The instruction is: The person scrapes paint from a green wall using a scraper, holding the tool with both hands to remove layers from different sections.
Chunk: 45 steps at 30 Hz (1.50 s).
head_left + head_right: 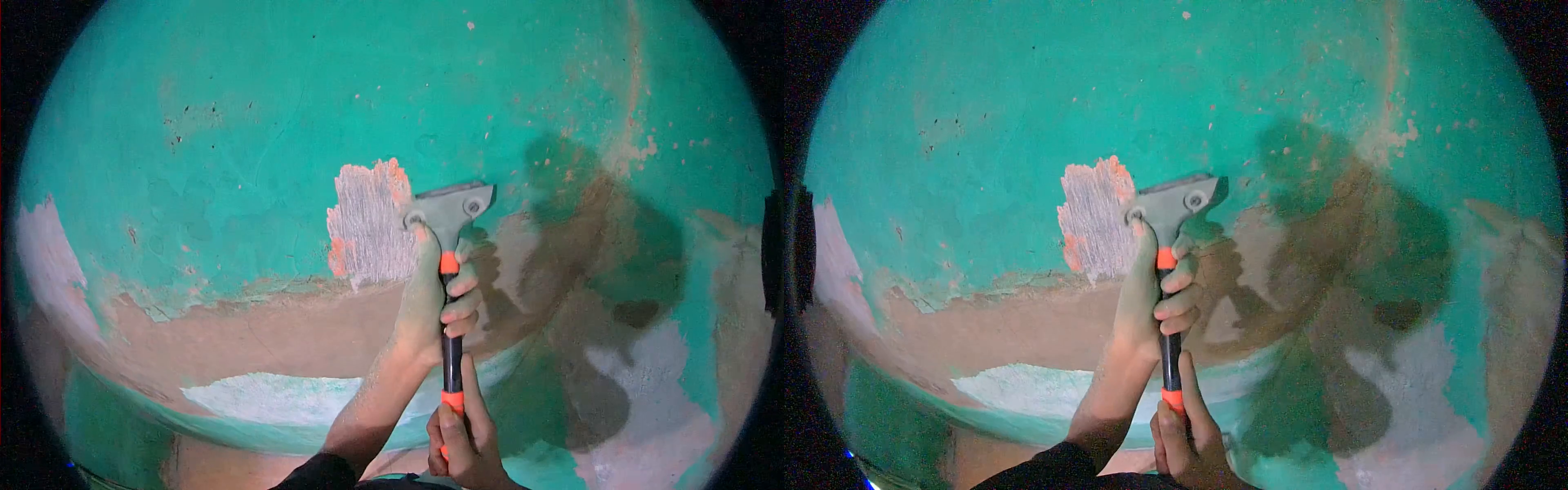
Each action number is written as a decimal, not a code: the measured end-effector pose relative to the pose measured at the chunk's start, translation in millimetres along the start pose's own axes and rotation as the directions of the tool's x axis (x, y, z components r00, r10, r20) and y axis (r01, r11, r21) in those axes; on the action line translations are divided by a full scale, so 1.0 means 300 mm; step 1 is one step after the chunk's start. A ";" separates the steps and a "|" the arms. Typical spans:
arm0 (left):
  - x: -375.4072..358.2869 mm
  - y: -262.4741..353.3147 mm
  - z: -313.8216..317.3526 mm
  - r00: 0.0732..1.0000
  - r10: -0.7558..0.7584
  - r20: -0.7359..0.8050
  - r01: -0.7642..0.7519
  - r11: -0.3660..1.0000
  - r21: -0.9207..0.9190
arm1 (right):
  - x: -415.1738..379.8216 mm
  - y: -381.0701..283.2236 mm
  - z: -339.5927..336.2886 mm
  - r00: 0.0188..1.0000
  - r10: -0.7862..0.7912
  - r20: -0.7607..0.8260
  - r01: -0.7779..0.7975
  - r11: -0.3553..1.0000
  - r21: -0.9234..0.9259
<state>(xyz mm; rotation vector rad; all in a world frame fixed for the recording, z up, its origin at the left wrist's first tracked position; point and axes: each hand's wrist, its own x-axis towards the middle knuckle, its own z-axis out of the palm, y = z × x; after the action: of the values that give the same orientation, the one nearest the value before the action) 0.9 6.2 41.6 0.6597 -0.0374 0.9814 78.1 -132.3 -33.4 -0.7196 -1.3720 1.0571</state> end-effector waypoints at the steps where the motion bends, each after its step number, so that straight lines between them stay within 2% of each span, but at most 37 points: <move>1: 0.007 0.005 0.007 1.000 0.005 0.000 -0.005 1.000 0.003 | 0.002 -0.005 -0.001 0.999 0.049 0.000 -0.049 0.999 -0.013; 3: 0.013 0.013 0.022 1.000 0.008 -0.015 -0.008 1.000 0.001 | 0.015 -0.120 0.018 0.954 0.300 0.012 -0.300 0.954 0.013; 9: 0.007 0.004 0.004 0.999 0.033 -0.030 -0.030 0.996 0.085 | 0.011 -0.060 0.002 0.962 0.275 0.006 -0.274 0.961 -0.029; 12: 0.040 0.039 0.046 0.998 0.057 0.021 -0.059 0.995 0.075 | 0.040 -0.073 -0.013 0.977 0.208 0.054 -0.210 0.977 0.038; 15: 0.007 0.015 0.012 0.998 0.040 -0.038 -0.036 0.996 0.087 | 0.008 -0.058 -0.014 0.963 0.261 0.064 -0.264 0.964 0.035; 18: 0.024 0.034 0.043 0.999 0.031 -0.035 -0.029 0.998 0.059 | 0.024 -0.072 -0.012 0.967 0.250 0.038 -0.251 0.968 0.001; 19: 0.039 0.044 0.049 0.998 0.055 0.028 -0.056 0.998 0.031 | 0.024 -0.075 -0.009 0.967 0.251 0.035 -0.252 0.968 0.011; 22: 0.017 0.030 0.028 0.997 0.050 -0.054 -0.043 0.992 0.121 | 0.029 -0.080 0.000 0.971 0.233 0.044 -0.235 0.972 0.032; 23: 0.011 0.023 0.005 1.000 0.030 -0.001 -0.030 0.996 0.079 | 0.017 -0.072 0.000 0.973 0.226 0.051 -0.228 0.973 0.032; 26: 0.029 0.055 0.058 0.999 0.030 -0.011 -0.030 0.999 0.028 | 0.052 -0.101 0.004 0.972 0.230 0.045 -0.230 0.973 0.004; 29: 0.030 0.058 0.057 0.998 0.056 -0.019 -0.054 0.995 0.089 | 0.030 -0.101 -0.003 0.970 0.238 0.053 -0.238 0.971 -0.012; 32: 0.013 0.036 0.020 0.999 0.040 0.014 -0.041 0.998 0.042 | 0.037 -0.076 0.002 0.985 0.164 0.042 -0.163 0.986 -0.040; 36: 0.032 0.058 0.060 0.996 0.078 0.034 -0.079 0.997 0.028 | 0.056 -0.126 0.005 0.966 0.254 0.039 -0.256 0.966 0.029; 41: 0.020 0.064 0.065 0.998 0.061 0.011 -0.061 0.998 0.004 | 0.060 -0.125 0.005 0.970 0.229 0.078 -0.227 0.974 -0.023; 45: 0.035 0.074 0.051 0.995 0.075 0.067 -0.076 0.997 0.013 | 0.046 -0.104 0.004 0.976 0.209 0.062 -0.208 0.978 -0.023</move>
<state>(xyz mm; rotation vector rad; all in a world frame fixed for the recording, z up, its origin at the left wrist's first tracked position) -6.5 14.4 68.3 0.7094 -0.1141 1.0329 80.8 -132.5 0.5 -0.8623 -1.3835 1.2441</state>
